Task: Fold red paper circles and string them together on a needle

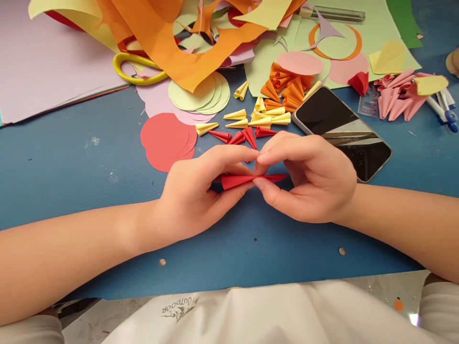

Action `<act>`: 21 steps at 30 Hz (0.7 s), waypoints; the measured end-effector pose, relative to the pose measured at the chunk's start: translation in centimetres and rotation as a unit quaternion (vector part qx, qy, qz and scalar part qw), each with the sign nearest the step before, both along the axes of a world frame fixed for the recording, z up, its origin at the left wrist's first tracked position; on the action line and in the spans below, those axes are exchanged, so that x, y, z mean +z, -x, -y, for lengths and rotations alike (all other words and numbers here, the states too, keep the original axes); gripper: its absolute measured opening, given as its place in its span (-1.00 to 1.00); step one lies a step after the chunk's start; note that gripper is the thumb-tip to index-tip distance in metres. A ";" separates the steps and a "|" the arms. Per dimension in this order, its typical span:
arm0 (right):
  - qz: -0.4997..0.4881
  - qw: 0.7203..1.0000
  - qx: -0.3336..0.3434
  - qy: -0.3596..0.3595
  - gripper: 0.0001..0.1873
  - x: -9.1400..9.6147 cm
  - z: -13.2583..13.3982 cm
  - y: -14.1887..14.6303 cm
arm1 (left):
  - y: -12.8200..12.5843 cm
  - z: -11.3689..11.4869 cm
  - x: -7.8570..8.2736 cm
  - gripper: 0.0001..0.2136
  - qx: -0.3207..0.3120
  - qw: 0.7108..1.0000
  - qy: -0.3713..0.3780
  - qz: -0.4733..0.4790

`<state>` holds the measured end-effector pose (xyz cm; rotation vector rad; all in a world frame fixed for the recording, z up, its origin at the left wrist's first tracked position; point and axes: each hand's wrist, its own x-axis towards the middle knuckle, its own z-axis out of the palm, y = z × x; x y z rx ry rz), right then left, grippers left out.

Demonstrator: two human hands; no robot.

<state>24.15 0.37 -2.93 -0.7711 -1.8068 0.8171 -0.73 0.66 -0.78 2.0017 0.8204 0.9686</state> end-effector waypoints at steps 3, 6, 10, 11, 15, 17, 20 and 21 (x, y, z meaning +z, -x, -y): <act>-0.014 1.000 0.011 -0.004 -0.66 0.2 -0.1 0.1 | -0.1 0.0 0.2 -0.61 0.003 0.999 0.043 0.002; -0.021 1.000 0.011 -0.014 -0.68 0.1 -0.3 0.2 | -0.2 0.0 0.0 -0.67 0.005 0.999 0.045 0.012; 0.006 1.000 -0.018 0.026 -0.73 -0.3 -0.3 0.2 | -0.5 0.0 -0.3 -0.68 0.006 0.999 0.019 0.050; 0.010 0.999 -0.026 0.037 -0.72 -0.4 -0.2 0.2 | -0.5 0.0 -0.3 -0.69 0.010 0.998 0.023 0.053; 0.014 0.999 -0.035 0.039 -0.73 -0.5 -0.1 0.1 | -0.5 -0.2 0.0 -0.75 0.029 0.999 0.034 0.026; 0.011 0.999 -0.029 0.028 -0.75 -0.5 -0.1 0.0 | -0.4 -0.4 0.1 -0.84 0.032 0.999 0.025 0.003; 0.026 0.999 -0.025 0.041 -0.76 -0.3 -0.2 0.0 | -0.2 -0.7 0.3 -0.97 0.032 0.999 0.033 -0.021; 0.031 0.998 -0.023 0.047 -0.77 -0.2 -0.2 0.0 | -0.2 -0.7 0.3 -0.95 0.032 0.999 0.035 -0.025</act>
